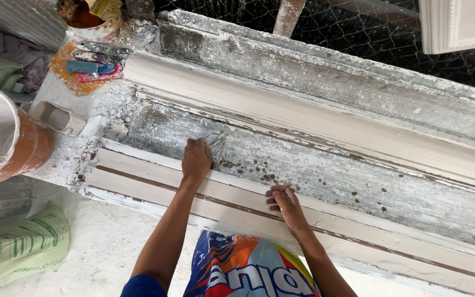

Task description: The person twists small wire pieces by hand and hangs finished plaster medallions on an overhead wire rack. They then use a small hand tool to scrape dried plaster residue out of the channels of long plaster molds, working along the mold surface.

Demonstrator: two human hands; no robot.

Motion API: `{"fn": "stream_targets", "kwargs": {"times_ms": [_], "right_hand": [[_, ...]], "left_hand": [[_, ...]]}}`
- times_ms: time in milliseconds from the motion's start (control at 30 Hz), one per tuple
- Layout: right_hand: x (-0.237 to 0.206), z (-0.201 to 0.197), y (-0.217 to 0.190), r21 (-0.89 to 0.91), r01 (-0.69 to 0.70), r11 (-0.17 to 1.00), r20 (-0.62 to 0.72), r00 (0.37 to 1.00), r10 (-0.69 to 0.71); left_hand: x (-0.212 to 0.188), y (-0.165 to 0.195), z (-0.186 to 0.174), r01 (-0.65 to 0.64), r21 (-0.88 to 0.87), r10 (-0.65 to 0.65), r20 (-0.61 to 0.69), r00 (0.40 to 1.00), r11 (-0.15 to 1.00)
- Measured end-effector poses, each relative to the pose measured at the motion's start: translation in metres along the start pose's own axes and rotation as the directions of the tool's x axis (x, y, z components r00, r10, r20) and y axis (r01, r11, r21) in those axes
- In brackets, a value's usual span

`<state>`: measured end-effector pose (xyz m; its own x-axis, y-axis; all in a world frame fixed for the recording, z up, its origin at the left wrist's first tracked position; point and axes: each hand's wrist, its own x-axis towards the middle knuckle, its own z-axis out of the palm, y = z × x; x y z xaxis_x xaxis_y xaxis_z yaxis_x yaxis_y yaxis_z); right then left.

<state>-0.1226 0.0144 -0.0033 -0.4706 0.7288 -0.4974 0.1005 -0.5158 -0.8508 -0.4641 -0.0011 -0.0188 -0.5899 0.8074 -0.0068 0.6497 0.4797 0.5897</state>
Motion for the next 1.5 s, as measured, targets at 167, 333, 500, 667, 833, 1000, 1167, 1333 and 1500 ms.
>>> {"fn": "stream_targets", "kwargs": {"times_ms": [167,333,500,667,833,1000,1167,1333,1500], "right_hand": [[0.006,0.001,0.012,-0.038,0.022,0.999,0.049,0.999,-0.021],[0.01,0.0,0.021,-0.036,0.02,0.999,0.061,0.998,-0.018],[0.0,0.007,0.002,-0.087,0.044,0.995,0.054,0.998,-0.039],[-0.03,0.032,-0.063,-0.545,0.312,0.778,0.05,0.939,-0.341],[-0.04,0.067,-0.147,-0.759,0.632,0.155,0.321,0.571,-0.755],[-0.049,0.077,-0.192,-0.858,0.485,0.168,0.364,0.806,-0.467],[-0.08,0.072,-0.193,-0.741,0.289,0.606,0.15,0.951,-0.271],[-0.11,0.059,-0.171,-0.578,0.132,0.805,-0.007,0.986,-0.167],[-0.136,0.036,-0.13,-0.362,0.212,0.908,-0.228,0.924,-0.307]], "left_hand": [[0.0,0.015,-0.006,-0.146,0.267,0.142,0.034,0.989,0.952],[-0.006,0.017,0.011,-0.141,0.427,0.124,0.067,0.99,0.893],[-0.004,0.016,0.021,-0.163,0.501,0.159,0.051,0.986,0.85],[-0.013,0.048,-0.001,-0.334,0.205,0.257,0.327,0.91,0.92],[-0.055,0.109,-0.042,-0.563,-0.091,0.556,0.344,0.756,0.822],[-0.074,0.148,-0.091,-0.689,-0.3,0.751,0.254,0.609,0.66],[-0.076,0.162,-0.134,-0.229,-0.532,0.534,0.536,0.654,0.815],[-0.078,0.174,-0.143,0.032,-0.781,0.607,0.51,0.61,0.624],[-0.094,0.193,-0.121,0.379,-0.784,0.595,0.621,0.511,0.492]]}}
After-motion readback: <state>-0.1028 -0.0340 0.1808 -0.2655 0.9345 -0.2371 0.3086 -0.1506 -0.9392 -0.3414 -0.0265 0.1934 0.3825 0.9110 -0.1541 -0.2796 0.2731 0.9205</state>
